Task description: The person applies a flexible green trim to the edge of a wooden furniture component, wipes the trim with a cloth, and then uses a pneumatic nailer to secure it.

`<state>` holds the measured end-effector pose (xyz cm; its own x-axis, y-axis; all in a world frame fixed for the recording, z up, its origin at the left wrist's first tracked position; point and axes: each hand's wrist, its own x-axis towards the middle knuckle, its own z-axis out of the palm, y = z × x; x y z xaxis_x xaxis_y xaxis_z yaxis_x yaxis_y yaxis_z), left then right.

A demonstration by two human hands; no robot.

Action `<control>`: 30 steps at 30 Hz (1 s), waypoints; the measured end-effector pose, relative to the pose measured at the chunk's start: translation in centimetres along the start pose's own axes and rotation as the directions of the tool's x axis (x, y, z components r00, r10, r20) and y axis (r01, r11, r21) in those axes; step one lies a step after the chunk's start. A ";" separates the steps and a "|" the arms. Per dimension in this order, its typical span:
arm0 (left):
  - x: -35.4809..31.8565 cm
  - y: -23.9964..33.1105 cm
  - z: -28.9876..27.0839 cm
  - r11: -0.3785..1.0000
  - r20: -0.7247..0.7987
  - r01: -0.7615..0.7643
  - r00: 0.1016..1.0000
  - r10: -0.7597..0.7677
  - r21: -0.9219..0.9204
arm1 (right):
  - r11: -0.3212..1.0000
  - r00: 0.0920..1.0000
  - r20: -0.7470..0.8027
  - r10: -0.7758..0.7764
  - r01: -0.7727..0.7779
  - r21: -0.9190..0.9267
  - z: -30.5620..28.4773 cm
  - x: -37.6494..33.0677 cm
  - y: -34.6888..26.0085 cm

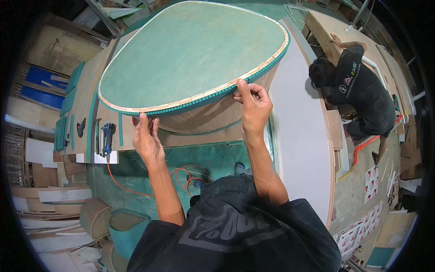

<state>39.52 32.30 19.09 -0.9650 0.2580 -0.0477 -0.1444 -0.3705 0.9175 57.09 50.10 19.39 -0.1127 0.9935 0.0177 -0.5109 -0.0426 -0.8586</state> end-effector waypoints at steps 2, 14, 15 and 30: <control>-0.2 -0.2 0.2 1.000 -0.017 -0.017 1.000 0.017 0.003 | 0.999 0.999 -0.011 0.031 -0.031 0.020 -0.5 0.5 0.1; -2.5 -1.0 2.7 0.978 -0.167 -0.203 0.964 0.208 0.048 | 0.997 0.995 0.052 0.080 -0.080 -0.005 -0.4 0.9 -0.2; -2.9 -1.0 2.8 0.972 -0.176 -0.224 0.957 0.232 0.067 | 0.995 0.993 0.061 0.099 -0.099 0.008 -0.5 0.9 -0.5; -0.9 1.1 2.6 0.999 -0.193 -0.046 0.980 0.047 0.009 | 0.982 0.977 0.121 0.177 -0.184 0.051 -0.3 1.1 -1.1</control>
<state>40.75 33.94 21.19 -0.9948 0.0637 -0.0799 -0.0980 -0.3736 0.9224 57.78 51.27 20.16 -0.3033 0.9501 -0.0728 -0.5243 -0.2302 -0.8198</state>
